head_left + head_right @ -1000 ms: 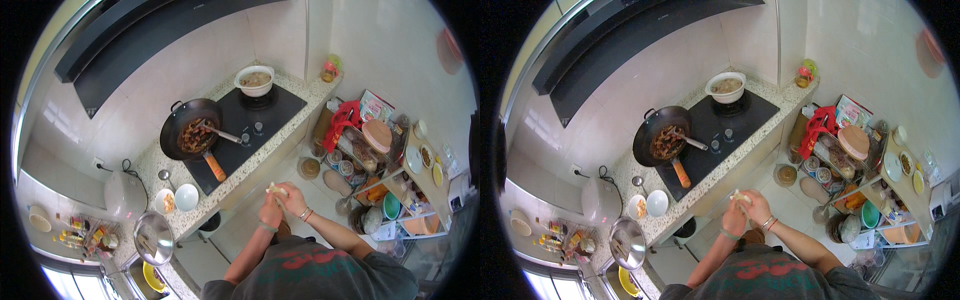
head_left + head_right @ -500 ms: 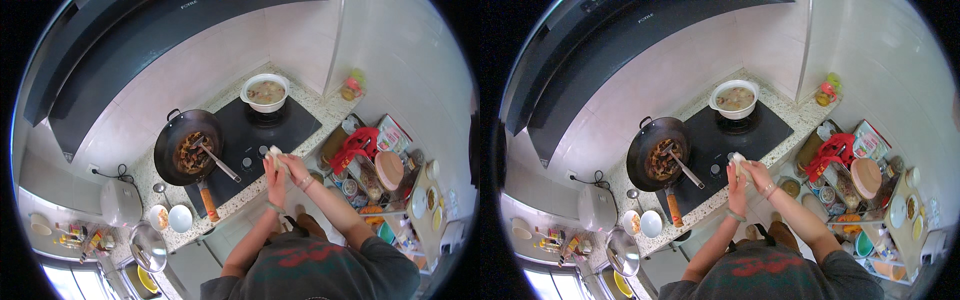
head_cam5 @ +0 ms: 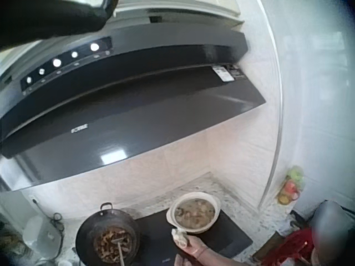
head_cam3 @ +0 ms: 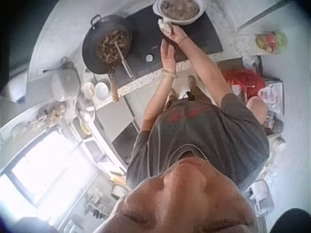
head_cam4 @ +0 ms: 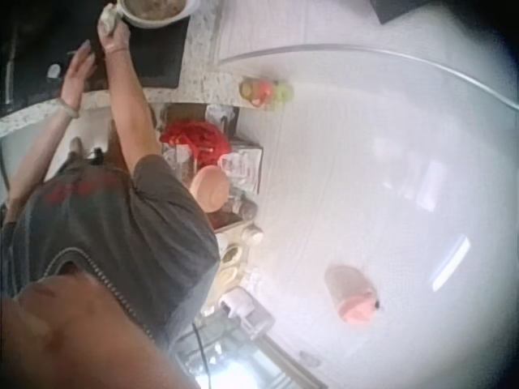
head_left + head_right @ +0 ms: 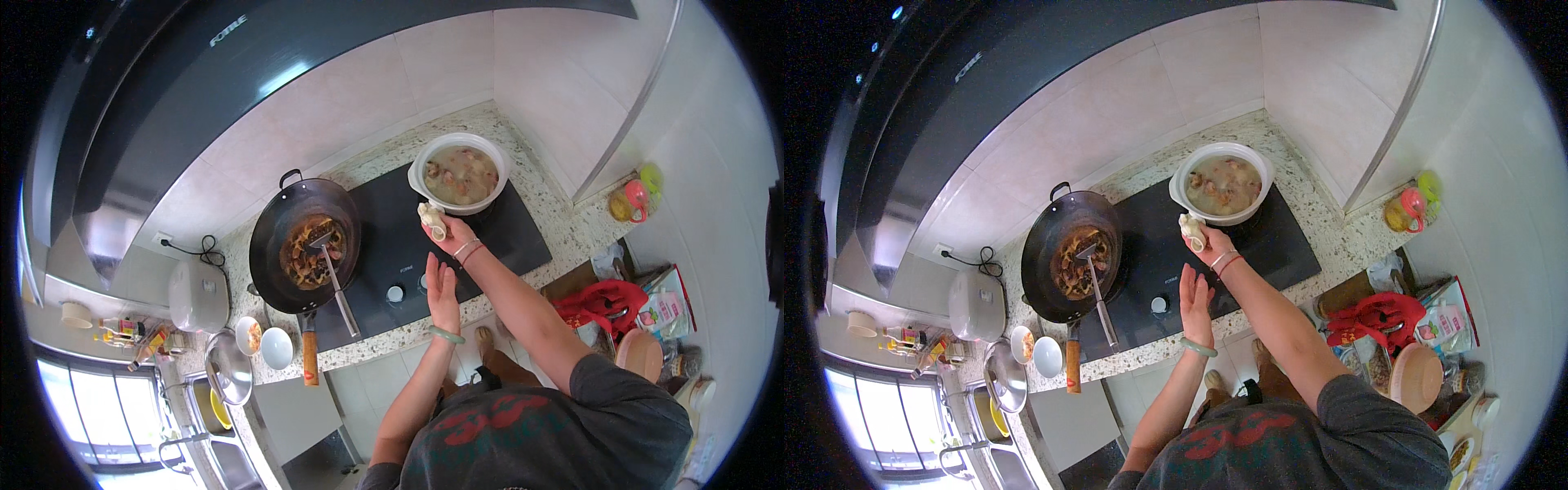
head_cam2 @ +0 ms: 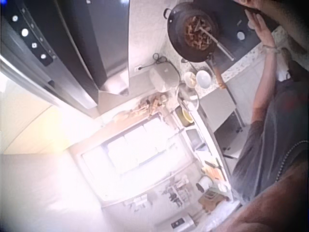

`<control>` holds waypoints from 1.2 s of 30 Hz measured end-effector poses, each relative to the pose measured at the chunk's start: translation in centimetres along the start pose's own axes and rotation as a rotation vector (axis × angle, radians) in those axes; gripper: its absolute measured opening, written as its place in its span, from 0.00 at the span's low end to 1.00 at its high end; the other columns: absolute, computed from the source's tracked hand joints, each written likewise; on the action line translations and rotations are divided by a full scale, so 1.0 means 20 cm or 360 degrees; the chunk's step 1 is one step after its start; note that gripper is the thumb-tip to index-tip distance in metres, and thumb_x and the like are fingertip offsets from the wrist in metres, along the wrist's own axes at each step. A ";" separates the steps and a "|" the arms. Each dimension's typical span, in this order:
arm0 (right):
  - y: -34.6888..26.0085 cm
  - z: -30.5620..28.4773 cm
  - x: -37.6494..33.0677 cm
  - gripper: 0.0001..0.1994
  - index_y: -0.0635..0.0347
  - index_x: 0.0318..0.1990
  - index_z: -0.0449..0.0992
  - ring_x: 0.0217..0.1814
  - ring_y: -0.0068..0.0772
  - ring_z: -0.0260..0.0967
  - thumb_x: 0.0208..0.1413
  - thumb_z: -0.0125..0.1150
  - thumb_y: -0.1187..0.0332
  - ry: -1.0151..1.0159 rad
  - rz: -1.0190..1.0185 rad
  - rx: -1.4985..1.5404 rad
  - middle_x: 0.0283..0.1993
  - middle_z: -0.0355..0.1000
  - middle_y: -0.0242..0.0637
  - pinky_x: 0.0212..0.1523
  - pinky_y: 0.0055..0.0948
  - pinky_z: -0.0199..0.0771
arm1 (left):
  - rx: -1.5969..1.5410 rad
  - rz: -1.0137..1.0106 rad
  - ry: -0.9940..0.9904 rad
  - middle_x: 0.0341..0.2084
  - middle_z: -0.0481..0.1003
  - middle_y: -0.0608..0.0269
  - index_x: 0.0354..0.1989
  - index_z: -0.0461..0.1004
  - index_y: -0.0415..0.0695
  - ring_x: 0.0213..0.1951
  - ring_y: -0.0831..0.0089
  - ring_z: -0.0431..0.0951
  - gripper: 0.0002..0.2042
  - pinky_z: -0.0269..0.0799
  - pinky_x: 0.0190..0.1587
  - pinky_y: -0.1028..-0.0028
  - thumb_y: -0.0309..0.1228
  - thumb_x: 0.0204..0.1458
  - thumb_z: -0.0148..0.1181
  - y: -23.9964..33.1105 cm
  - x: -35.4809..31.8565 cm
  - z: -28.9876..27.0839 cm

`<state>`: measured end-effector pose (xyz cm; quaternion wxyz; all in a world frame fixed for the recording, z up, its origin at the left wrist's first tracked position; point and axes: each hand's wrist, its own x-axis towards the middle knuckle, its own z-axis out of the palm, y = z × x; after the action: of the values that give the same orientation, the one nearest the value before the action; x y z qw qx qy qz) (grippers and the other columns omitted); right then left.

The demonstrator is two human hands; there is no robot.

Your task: The person stirs food in a wok on the stove, then moves to the sink to rinse a bowl and fill it with water. They return to the stove to continue stirring, then rinse the bowl again and place it on the counter. The person wipes their hands, cleans the sink drain, and finally opens the window.

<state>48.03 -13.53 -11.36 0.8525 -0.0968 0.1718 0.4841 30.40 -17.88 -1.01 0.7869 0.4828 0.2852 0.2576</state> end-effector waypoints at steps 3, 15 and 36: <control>-0.07 -0.05 -0.08 0.15 0.65 0.53 0.66 0.49 0.43 0.70 0.61 0.50 0.70 -0.0030 0.0012 -0.0040 0.51 0.69 0.46 0.50 0.42 0.74 | 0.0025 -0.0027 0.0064 0.65 0.52 0.55 0.67 0.51 0.47 0.63 0.67 0.58 0.26 0.59 0.59 0.68 0.33 0.61 0.49 -0.03 0.02 0.05; -0.80 -0.28 -0.48 0.19 0.72 0.56 0.60 0.50 0.50 0.69 0.62 0.45 0.69 -0.0158 -0.0326 -0.0281 0.54 0.64 0.55 0.46 0.39 0.77 | -0.0015 -0.0220 -0.0008 0.59 0.63 0.59 0.64 0.57 0.48 0.57 0.69 0.65 0.23 0.64 0.54 0.71 0.34 0.60 0.50 -0.24 0.12 0.29; -0.03 0.26 -0.69 0.13 0.61 0.48 0.71 0.39 0.29 0.73 0.55 0.58 0.72 -0.0300 -0.1077 -0.2419 0.43 0.74 0.39 0.39 0.26 0.74 | 0.1131 0.0650 0.0348 0.37 0.70 0.56 0.39 0.71 0.41 0.29 0.69 0.74 0.12 0.72 0.26 0.71 0.33 0.49 0.64 0.28 0.96 0.02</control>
<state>43.09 -23.06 -1.30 0.6653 -0.6506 -0.3116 0.1923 43.50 -2.87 0.31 0.4694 0.7406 0.3364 0.3436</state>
